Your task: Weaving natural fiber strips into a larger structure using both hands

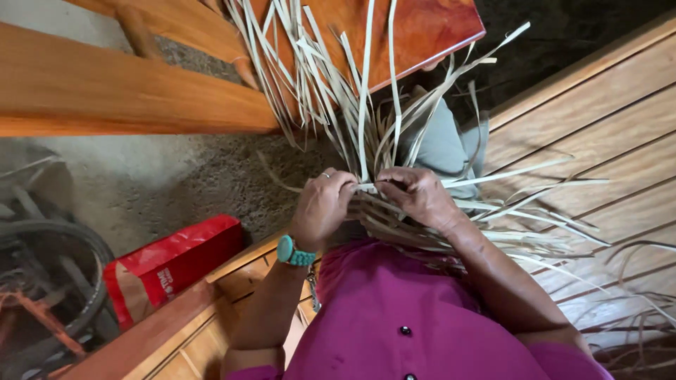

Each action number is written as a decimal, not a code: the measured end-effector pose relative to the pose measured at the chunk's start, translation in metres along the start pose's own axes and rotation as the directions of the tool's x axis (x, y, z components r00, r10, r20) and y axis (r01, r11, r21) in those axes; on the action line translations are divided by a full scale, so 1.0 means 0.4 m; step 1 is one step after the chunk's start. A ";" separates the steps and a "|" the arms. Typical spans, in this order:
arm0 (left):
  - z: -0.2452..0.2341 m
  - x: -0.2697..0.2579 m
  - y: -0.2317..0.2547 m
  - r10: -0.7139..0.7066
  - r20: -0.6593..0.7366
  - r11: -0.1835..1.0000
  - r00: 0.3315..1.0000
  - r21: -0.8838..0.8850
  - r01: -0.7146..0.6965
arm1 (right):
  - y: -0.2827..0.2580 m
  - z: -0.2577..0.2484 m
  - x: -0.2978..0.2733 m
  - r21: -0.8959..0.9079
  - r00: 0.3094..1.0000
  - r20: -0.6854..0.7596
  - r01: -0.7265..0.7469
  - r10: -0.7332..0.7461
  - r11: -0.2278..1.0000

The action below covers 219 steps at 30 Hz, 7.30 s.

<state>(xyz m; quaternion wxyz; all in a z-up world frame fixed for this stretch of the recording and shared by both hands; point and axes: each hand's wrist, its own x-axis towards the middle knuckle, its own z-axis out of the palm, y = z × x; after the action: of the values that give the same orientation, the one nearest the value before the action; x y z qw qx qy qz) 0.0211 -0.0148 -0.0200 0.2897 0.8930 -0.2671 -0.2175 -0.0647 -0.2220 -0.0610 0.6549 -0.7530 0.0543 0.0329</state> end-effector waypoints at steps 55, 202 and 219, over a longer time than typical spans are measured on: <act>0.049 -0.069 0.022 -0.410 0.187 0.718 0.893 -0.537 0.442 | 0.039 -0.297 -0.119 -0.948 0.893 -0.275 -0.190 -0.356 0.257; 0.146 -0.077 0.022 0.266 -0.080 0.957 0.961 -0.095 -0.273 | -0.020 0.027 -0.062 0.287 0.754 0.063 -0.641 0.654 0.712; 0.077 -0.001 0.099 -0.437 0.222 0.895 0.871 0.200 0.398 | -0.033 -0.025 -0.019 0.203 0.942 0.143 -0.327 0.302 0.923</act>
<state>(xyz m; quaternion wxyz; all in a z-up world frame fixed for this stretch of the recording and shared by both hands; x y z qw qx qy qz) -0.0097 -0.0542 -0.0175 0.1310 0.9119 -0.1185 -0.3704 -0.0708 -0.2299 -0.0457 0.7236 -0.6531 0.1421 0.1726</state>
